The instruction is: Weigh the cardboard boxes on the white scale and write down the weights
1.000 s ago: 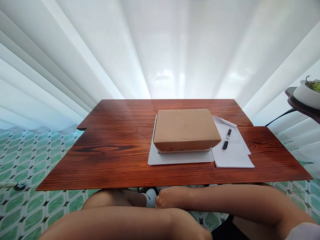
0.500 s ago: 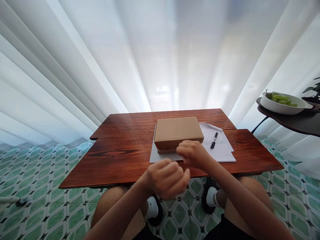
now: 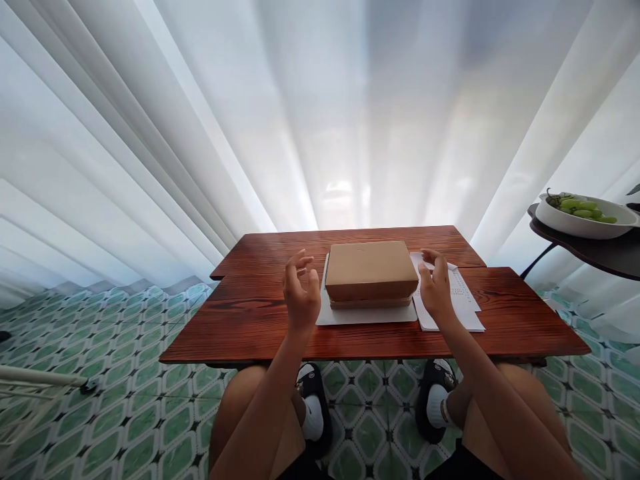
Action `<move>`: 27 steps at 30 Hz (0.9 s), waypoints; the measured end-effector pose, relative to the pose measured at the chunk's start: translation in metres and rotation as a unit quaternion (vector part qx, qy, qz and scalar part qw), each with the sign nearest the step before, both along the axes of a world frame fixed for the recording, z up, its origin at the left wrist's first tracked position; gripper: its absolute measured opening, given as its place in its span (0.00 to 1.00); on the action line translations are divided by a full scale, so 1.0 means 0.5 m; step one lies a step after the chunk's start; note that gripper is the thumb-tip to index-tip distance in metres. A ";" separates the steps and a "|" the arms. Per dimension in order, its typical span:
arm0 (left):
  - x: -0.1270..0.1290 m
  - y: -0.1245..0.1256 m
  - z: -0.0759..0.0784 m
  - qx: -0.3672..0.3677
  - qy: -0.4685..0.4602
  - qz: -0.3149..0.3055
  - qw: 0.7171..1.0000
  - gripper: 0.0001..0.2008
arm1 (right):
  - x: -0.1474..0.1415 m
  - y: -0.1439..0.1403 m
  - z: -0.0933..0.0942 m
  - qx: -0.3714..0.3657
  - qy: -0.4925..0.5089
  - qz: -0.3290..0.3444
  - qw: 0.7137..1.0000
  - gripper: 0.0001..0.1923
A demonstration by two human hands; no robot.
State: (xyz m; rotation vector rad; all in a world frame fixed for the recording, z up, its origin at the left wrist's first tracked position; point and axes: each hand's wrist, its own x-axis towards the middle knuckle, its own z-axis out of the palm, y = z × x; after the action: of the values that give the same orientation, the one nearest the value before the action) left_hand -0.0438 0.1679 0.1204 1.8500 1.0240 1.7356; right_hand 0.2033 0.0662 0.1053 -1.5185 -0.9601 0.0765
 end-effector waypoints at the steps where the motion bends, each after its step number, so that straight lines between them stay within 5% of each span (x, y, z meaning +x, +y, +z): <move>1: 0.001 0.007 -0.005 -0.030 -0.014 -0.010 0.999 0.21 | -0.001 0.002 -0.010 -0.012 0.034 0.010 0.999 0.20; 6: 0.015 0.031 -0.038 -0.168 -0.068 -0.073 0.981 0.26 | -0.004 0.004 -0.041 -0.055 0.158 0.059 0.984 0.32; 13: 0.036 0.026 -0.057 -0.279 -0.047 -0.121 0.952 0.32 | -0.014 -0.002 -0.057 -0.119 0.139 0.081 0.980 0.42; 20: 0.053 0.000 -0.052 -0.331 -0.002 -0.114 0.937 0.32 | -0.013 0.001 -0.064 -0.115 0.057 0.115 0.985 0.35; 27: 0.053 -0.005 -0.056 -0.333 -0.019 -0.149 0.931 0.31 | -0.014 -0.005 -0.053 -0.185 -0.017 0.052 0.981 0.34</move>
State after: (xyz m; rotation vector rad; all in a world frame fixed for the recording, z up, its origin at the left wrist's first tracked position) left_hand -0.0176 0.1656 0.0923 1.4281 1.0754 1.0577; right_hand 0.1966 0.0635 0.0787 -1.8130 -1.0959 0.3199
